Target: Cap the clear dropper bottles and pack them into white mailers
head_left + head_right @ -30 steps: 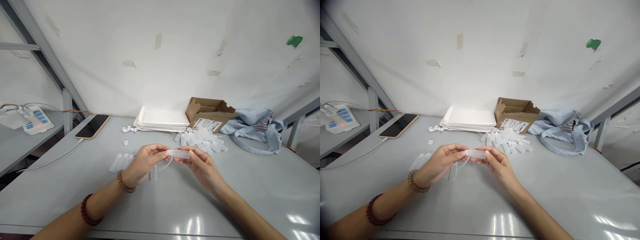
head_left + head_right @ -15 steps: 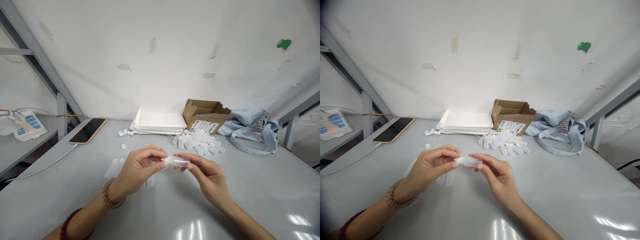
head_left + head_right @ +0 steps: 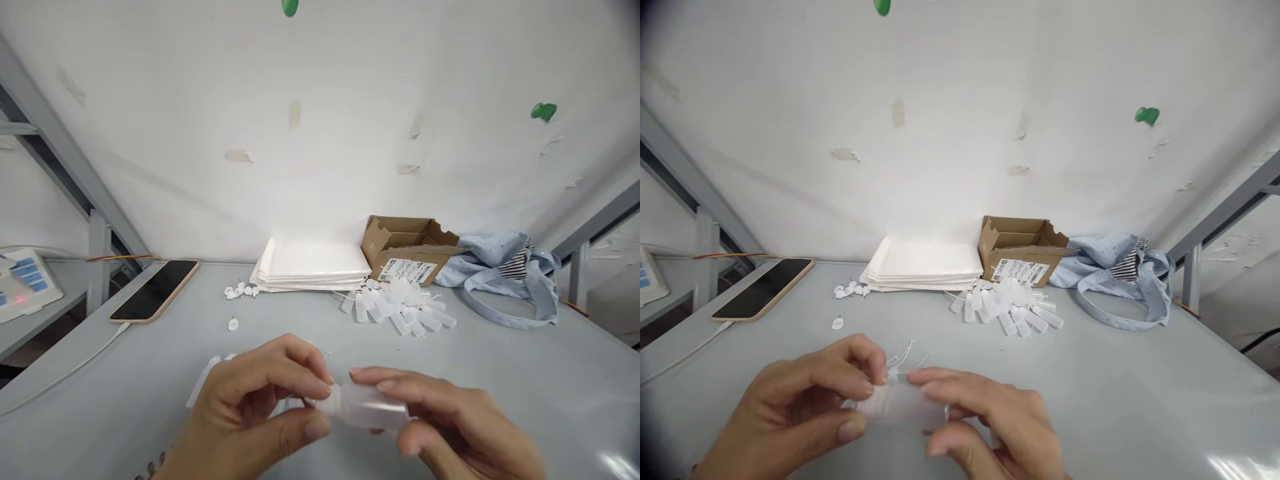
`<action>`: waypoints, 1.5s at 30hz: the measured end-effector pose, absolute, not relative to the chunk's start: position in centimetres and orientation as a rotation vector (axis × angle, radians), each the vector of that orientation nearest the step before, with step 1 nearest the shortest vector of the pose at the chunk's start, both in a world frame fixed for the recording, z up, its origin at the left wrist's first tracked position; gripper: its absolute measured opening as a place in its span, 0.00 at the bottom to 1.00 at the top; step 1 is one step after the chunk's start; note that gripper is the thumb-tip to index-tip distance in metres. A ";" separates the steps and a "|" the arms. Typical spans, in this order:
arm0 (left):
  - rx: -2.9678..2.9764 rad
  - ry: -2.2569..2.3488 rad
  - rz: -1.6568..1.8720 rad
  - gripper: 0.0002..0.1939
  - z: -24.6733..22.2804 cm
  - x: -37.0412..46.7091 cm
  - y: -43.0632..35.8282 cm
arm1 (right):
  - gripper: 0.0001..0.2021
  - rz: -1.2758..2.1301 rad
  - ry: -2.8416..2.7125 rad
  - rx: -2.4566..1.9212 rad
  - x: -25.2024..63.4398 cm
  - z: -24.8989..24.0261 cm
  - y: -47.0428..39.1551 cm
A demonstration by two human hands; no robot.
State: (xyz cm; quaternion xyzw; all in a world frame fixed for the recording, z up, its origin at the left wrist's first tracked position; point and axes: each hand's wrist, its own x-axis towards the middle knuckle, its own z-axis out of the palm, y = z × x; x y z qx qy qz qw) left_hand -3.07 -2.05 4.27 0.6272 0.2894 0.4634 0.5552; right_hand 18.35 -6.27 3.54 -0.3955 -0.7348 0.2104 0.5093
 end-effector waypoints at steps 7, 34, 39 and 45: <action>1.382 0.888 1.047 0.04 2.7 -2.1 -0.9 | 0.20 0.332 -1.872 -0.848 17.8 1.9 -3.8; 1.550 1.019 0.570 0.25 2.0 -2.0 0.2 | 0.20 -0.151 -2.061 -0.797 17.8 -2.0 -3.0; 1.621 1.001 0.522 0.22 1.8 -1.9 -0.1 | 0.18 -0.028 -2.095 -0.823 17.7 -2.0 -3.1; 2.026 1.030 0.648 0.20 1.7 -1.7 -0.2 | 0.11 0.954 -1.836 -1.067 17.4 -0.6 -3.4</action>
